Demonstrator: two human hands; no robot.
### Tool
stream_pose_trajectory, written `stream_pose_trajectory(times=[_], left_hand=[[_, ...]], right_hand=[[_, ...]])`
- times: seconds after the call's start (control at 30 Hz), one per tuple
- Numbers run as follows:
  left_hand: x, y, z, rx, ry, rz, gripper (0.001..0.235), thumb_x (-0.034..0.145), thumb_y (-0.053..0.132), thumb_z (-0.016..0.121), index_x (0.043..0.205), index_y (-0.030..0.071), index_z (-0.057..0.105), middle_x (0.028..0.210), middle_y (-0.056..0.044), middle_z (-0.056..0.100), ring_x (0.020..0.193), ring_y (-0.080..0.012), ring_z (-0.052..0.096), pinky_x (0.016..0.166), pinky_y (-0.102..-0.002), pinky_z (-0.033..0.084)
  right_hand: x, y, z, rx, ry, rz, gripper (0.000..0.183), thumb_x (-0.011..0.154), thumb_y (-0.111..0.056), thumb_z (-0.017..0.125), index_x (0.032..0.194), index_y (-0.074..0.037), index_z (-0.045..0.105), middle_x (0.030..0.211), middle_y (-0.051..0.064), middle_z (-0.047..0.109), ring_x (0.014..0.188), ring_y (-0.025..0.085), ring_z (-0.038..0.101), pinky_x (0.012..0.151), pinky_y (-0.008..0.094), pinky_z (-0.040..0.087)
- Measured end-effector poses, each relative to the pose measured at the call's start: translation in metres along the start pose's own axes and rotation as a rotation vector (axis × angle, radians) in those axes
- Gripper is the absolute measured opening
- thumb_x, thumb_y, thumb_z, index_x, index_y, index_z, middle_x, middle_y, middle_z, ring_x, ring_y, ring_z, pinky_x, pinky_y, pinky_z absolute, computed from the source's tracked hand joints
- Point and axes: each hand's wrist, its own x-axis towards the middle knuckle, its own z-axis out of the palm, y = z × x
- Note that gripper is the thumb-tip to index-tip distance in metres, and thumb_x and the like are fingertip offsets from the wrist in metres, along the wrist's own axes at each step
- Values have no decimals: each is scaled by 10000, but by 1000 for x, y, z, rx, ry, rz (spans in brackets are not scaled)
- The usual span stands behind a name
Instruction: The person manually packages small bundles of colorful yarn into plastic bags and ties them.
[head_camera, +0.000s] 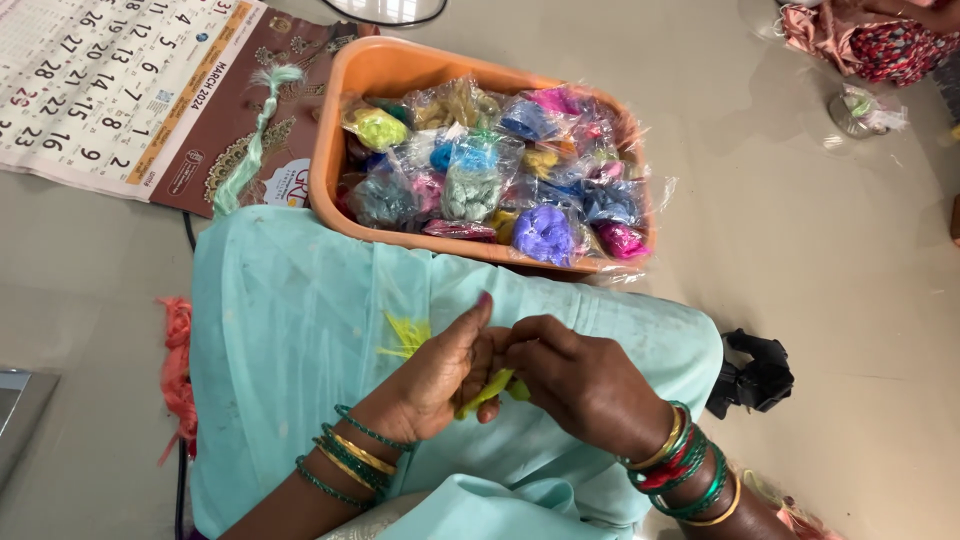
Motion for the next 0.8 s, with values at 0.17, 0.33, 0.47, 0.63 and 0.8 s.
stream_pose_trajectory(times=[0.17, 0.33, 0.47, 0.63, 0.8], left_hand=[[-5, 8, 1, 76, -142, -8, 390, 973, 283, 455, 1171, 29, 674, 1038, -98, 753, 940, -184, 735, 767, -321, 557], [4, -8, -13, 160, -220, -16, 242, 925, 24, 579, 1145, -9, 675, 1003, -64, 721, 861, -145, 667, 828, -301, 543], [1, -4, -8, 129, -233, -9, 161, 995, 66, 658, 1136, -10, 669, 978, -41, 690, 823, -115, 618, 760, -283, 510], [3, -3, -8, 106, -170, 20, 185, 970, 132, 675, 1104, 4, 680, 940, -47, 716, 745, -87, 605, 600, -241, 456], [-1, 1, -1, 120, -97, 39, 165, 960, 127, 684, 1071, 5, 675, 895, -52, 712, 713, -93, 619, 565, -239, 445]], right_hand=[[-12, 10, -5, 420, -87, 239, 201, 901, 1, 640, 1093, -52, 616, 1036, 70, 701, 810, 218, 755, 707, 306, 608], [-17, 15, -6, 566, -121, 235, 213, 888, 68, 628, 1065, -50, 645, 1008, 60, 677, 913, 183, 692, 801, 305, 570], [-15, 11, -16, 538, -163, 169, 244, 814, 92, 653, 1014, -48, 674, 1072, 64, 644, 954, 192, 689, 797, 315, 573], [-13, 12, -23, 462, -159, 142, 237, 797, 75, 700, 993, -58, 705, 1199, 93, 585, 1050, 235, 655, 815, 329, 563], [-15, 19, -22, 420, -177, 84, 232, 846, 38, 737, 1037, -95, 740, 1221, 95, 601, 1099, 244, 648, 851, 336, 563]])
